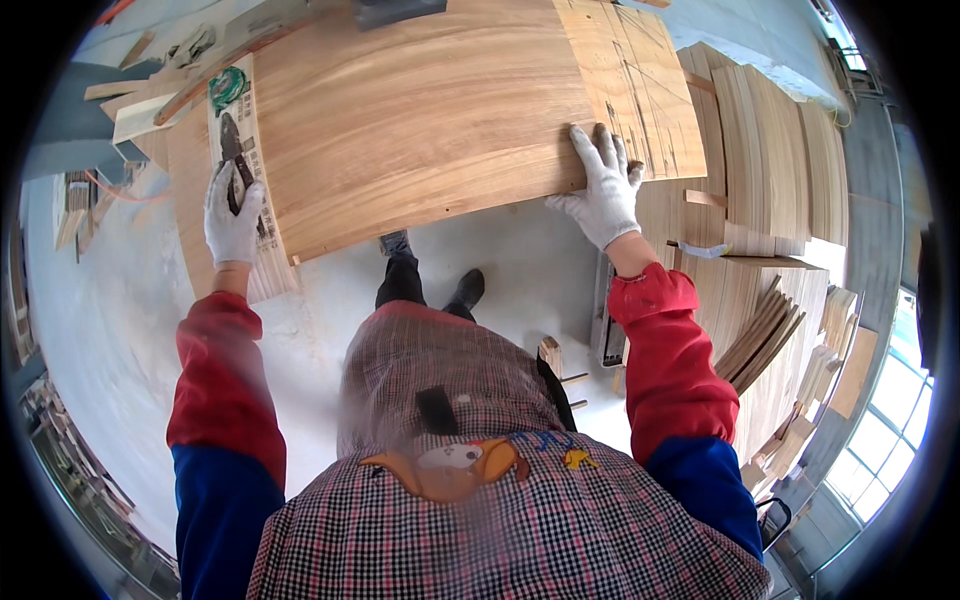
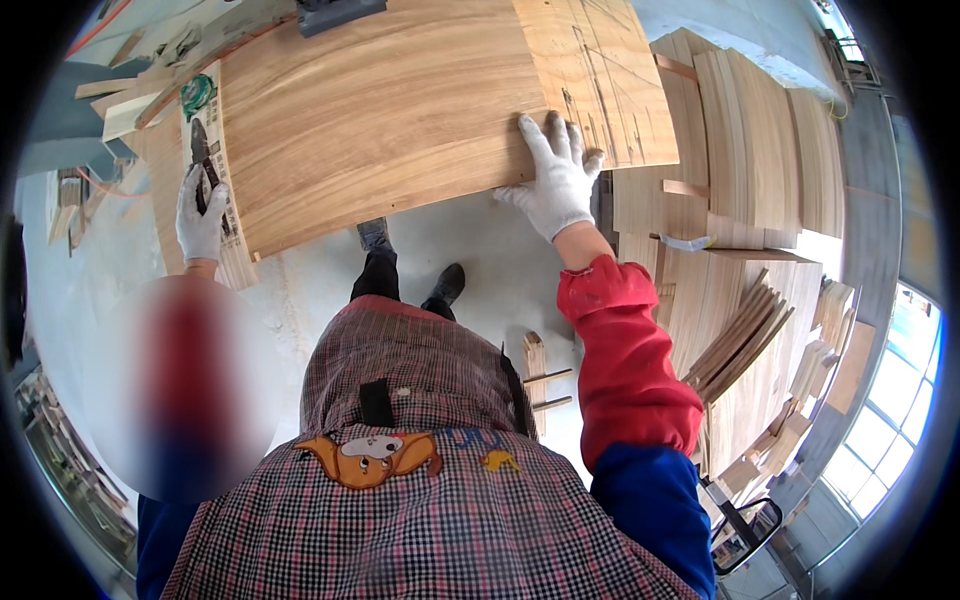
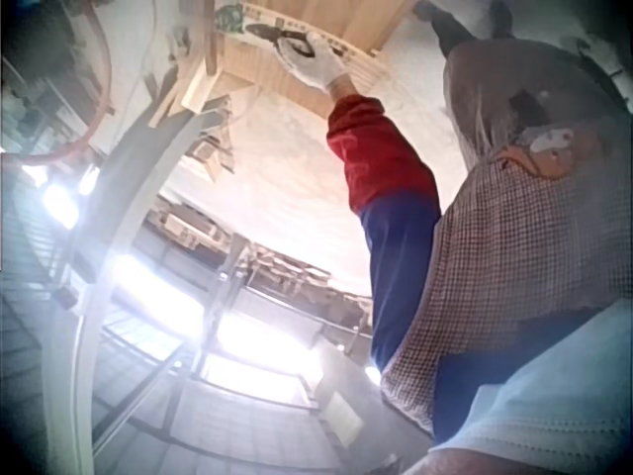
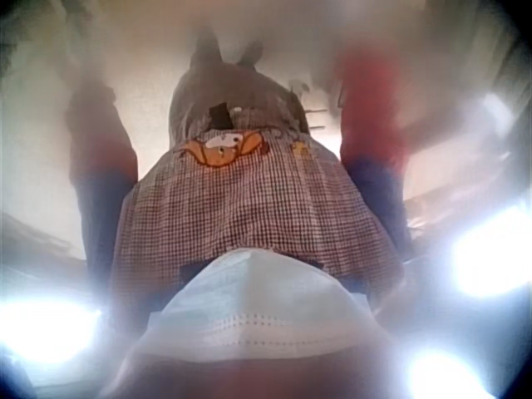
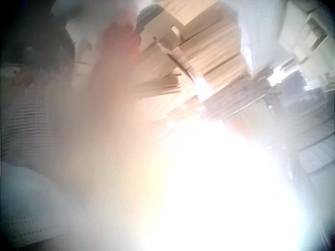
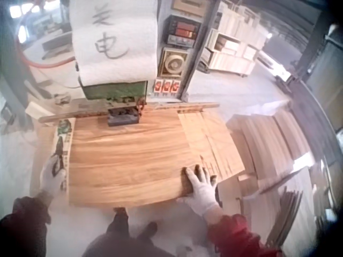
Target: The person measures wooden boards using a tape measure, marks them with a pencil, and places them under a industrial woodworking machine.
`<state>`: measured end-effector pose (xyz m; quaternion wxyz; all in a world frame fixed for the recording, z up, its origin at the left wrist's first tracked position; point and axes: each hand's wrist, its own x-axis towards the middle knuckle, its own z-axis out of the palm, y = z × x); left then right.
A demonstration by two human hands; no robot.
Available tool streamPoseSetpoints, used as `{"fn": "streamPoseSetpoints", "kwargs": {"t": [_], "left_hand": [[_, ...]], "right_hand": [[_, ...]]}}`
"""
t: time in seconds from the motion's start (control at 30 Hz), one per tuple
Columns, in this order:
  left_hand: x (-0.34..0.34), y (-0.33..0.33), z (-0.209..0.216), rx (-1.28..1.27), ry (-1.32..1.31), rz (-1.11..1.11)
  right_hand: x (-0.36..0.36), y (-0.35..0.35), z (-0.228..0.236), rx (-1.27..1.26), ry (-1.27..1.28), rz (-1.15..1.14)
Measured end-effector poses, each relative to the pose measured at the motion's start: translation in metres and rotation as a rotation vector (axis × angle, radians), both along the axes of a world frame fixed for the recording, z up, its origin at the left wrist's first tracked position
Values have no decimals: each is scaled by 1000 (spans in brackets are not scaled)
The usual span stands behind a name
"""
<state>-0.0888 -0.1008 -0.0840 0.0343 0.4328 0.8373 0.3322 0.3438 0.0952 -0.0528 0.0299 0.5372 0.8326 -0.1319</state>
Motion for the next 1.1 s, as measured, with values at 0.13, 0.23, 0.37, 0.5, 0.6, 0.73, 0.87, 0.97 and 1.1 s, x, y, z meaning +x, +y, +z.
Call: {"fn": "streamPoseSetpoints", "kwargs": {"t": [0.13,0.23,0.37,0.5,0.6,0.73,0.87,0.97,1.1], "left_hand": [[0,1,0,-25,30,-14],[-1,1,-3,4,-15,-16],[-9,-5,-6,69,-80,-40],[-8,-3,-10,40,-41,-46],[-5,0,-6,-1,26,-39],[-6,-2,-4,-3,26,-22],[-4,-1,-3,2,30,-37],[-6,0,-3,-28,43,-44],[-3,0,-1,-45,59,-34]], "right_hand": [[1,0,1,-4,-1,0],[2,1,0,-6,-8,-5],[-3,-1,0,-7,14,-4],[4,1,-5,8,38,-4],[3,0,-3,9,3,0],[-1,-1,-3,10,-4,6],[1,0,-3,-3,18,4],[0,-1,1,-6,35,-2],[0,0,-1,-7,21,-6]]}}
